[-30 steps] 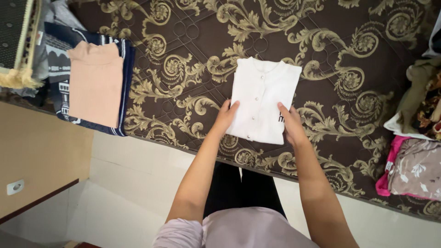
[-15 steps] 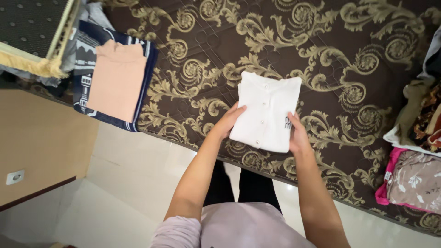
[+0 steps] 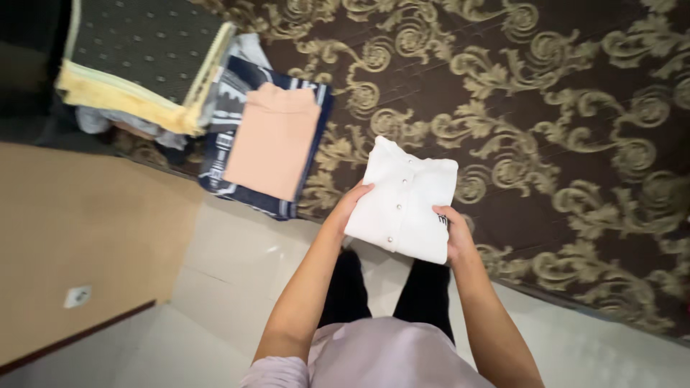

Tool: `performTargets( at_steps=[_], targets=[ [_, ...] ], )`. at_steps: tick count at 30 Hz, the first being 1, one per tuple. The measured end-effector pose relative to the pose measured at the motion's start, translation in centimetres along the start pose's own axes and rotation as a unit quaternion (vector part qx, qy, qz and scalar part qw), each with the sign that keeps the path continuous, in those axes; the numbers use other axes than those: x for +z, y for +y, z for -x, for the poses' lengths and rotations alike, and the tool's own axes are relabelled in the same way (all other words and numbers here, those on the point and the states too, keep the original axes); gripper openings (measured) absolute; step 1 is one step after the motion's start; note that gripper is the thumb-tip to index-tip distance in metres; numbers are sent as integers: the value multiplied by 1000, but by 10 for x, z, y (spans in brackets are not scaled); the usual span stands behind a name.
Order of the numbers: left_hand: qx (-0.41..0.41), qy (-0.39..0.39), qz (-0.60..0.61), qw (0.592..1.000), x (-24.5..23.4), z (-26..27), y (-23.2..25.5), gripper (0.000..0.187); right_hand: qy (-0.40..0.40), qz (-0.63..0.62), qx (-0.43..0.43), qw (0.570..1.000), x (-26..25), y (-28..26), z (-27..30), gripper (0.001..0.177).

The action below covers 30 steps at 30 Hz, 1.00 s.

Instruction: The person folds several garments on a bed, including a white long-sleeved shirt, a white t-shirt, and a beige cardigan. Each item is smoothed, folded into a compact rectangle, and placed on a growing stack.

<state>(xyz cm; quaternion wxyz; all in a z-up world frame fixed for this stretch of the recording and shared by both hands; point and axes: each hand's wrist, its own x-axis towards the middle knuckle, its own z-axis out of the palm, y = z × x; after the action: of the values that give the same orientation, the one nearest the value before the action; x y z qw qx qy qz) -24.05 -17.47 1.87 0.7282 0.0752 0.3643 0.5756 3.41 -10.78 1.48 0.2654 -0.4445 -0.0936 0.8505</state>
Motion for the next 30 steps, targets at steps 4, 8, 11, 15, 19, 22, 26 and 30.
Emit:
performTargets(
  at_steps=[4,8,11,15,19,22,26,30],
  targets=[
    [-8,34,9,999,-58,57,47,53,-40,-39,5,998,82,69,-3,54],
    [12,75,11,997,-99,110,85,52,-45,-44,32,997,150,125,1,53],
    [3,70,54,996,-118,138,102,51,-75,-26,62,995,177,142,2,51],
    [-7,107,78,991,-134,148,120,50,-113,25,101,988,199,141,-9,51],
    [33,117,97,988,-149,150,134,50,-126,63,117,983,226,142,-28,52],
    [56,132,82,986,-159,145,160,50,-155,83,95,980,253,134,-45,54],
    [70,94,20,993,-165,127,219,54,-160,106,43,981,296,123,-60,56],
    [124,18,-68,990,-169,104,288,66,-121,128,-9,984,342,115,-88,55]
  ],
)
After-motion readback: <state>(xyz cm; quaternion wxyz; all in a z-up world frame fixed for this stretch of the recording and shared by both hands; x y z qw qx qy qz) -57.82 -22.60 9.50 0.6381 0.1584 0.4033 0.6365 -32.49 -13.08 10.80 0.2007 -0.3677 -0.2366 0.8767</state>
